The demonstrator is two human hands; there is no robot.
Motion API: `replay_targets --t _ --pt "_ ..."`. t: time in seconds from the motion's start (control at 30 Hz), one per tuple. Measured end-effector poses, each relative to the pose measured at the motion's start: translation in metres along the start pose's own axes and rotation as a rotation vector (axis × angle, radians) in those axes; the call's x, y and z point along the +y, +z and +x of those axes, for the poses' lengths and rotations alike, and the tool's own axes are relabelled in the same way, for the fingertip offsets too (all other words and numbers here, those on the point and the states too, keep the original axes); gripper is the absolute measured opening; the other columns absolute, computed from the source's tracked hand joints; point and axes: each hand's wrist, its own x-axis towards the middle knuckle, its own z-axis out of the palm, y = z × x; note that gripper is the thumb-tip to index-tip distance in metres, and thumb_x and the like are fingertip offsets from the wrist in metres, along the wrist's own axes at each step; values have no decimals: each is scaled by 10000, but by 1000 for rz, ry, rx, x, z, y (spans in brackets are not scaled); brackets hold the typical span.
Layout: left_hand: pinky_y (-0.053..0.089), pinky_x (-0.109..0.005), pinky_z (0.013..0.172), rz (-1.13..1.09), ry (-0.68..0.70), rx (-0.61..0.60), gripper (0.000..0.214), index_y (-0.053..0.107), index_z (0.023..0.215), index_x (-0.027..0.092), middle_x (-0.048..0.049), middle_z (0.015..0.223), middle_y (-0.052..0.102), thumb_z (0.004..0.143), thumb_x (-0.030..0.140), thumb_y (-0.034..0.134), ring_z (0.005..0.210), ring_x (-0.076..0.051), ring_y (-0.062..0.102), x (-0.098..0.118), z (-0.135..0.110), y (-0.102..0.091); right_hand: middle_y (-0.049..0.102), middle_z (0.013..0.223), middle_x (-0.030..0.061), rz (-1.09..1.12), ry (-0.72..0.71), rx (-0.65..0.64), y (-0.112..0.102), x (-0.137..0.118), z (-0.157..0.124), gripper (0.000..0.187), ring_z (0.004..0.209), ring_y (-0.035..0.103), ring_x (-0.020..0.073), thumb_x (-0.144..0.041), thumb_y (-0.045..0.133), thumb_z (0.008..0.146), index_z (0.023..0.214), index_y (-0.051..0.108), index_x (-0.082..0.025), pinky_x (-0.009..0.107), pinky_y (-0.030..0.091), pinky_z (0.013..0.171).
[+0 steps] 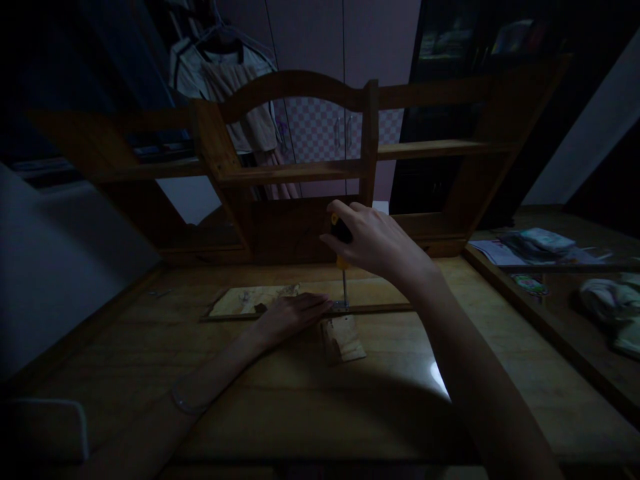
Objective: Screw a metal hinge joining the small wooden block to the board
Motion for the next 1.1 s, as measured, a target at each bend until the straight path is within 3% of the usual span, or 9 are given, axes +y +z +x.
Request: replay_targets --t 0.27,0.43,0.53,0.73,0.83,1.1 --pt "499 -317 975 -26 7 77 409 441 1401 203 -70 1370 568 994 164 443 1237 -184 547 -5 0 11 625 1205 107 47 -68 -10 -9 -3 -1 470 989 616 247 -277 550 876 1335 528 -177 336 463 837" --pt "511 -331 965 -7 33 93 406 456 1390 188 -68 1348 585 985 157 456 1214 -193 563 -3 2 7 650 1152 120 -56 -22 44 -2 1 0 432 905 630 247 -366 538 915 1298 553 -166 360 464 802" --pt "507 -318 966 -37 35 104 411 452 1399 207 -64 1329 597 991 162 452 1201 -184 571 -4 3 4 659 1113 116 -50 -2 8 -4 3 -1 493 876 630 250 -431 552 903 1320 538 -169 364 468 780" --pt "485 -345 991 -99 1 106 401 461 1396 233 -64 1301 611 996 199 454 1196 -186 571 -3 4 2 631 1216 92 66 -53 -55 -13 3 -2 513 827 632 206 -298 559 873 1374 500 -202 343 468 778" --pt "473 -348 1007 -128 -24 88 404 465 1395 240 -58 1313 602 991 224 471 1197 -186 565 -2 4 1 633 1199 81 87 -60 -60 -13 2 -2 524 763 621 185 -321 569 874 1383 495 -225 348 469 774" --pt "479 -354 1003 -104 -43 89 388 494 1368 244 -51 1314 599 981 246 499 1199 -191 557 -2 4 1 635 1157 83 78 -69 -70 -13 7 -1 547 869 613 221 -282 575 848 1387 491 -231 353 463 793"
